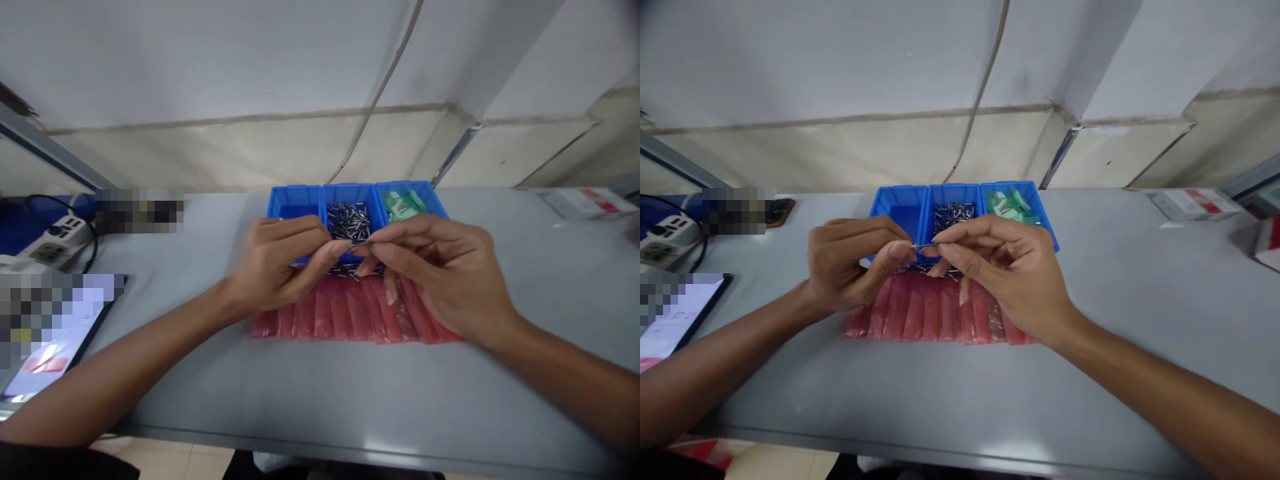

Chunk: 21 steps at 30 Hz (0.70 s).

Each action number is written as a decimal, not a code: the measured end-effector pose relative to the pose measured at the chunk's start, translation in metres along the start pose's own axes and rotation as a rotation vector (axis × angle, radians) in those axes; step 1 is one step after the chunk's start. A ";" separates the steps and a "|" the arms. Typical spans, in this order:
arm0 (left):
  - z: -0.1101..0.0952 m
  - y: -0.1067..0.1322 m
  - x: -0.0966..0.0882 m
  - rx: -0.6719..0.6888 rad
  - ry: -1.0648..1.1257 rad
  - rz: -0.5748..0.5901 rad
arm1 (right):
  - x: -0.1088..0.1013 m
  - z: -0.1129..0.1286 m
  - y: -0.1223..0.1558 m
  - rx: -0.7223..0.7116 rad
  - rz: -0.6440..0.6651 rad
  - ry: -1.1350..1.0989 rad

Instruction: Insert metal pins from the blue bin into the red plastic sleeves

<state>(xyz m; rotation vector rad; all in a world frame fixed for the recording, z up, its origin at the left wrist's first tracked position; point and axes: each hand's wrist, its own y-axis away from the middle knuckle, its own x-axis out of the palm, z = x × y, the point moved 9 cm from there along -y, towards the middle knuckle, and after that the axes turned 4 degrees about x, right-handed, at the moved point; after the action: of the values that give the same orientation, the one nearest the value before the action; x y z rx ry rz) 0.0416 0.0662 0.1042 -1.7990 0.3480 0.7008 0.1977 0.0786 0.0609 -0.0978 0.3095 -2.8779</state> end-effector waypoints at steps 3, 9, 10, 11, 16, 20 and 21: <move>0.001 0.001 0.000 0.004 0.031 -0.010 | -0.001 -0.002 -0.001 -0.005 0.015 -0.041; 0.002 0.007 -0.006 -0.004 -0.036 -0.120 | -0.003 0.002 0.000 -0.049 -0.006 -0.044; 0.001 0.007 -0.006 0.009 -0.049 -0.128 | -0.003 0.004 0.000 -0.054 -0.009 -0.036; 0.000 0.007 -0.006 0.018 -0.061 -0.130 | -0.002 0.005 0.000 -0.059 -0.011 -0.027; -0.002 0.006 -0.005 0.012 -0.060 -0.116 | 0.000 0.008 0.002 -0.081 -0.008 -0.011; -0.003 0.005 -0.005 0.008 -0.031 -0.091 | 0.001 0.006 0.004 -0.065 0.011 -0.011; -0.004 0.005 -0.005 0.012 -0.039 -0.092 | 0.002 0.006 0.004 -0.064 0.012 -0.006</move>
<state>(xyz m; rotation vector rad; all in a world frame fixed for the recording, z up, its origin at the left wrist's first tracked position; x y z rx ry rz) 0.0361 0.0600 0.1043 -1.7760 0.2409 0.6669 0.1976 0.0734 0.0662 -0.1152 0.3998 -2.8561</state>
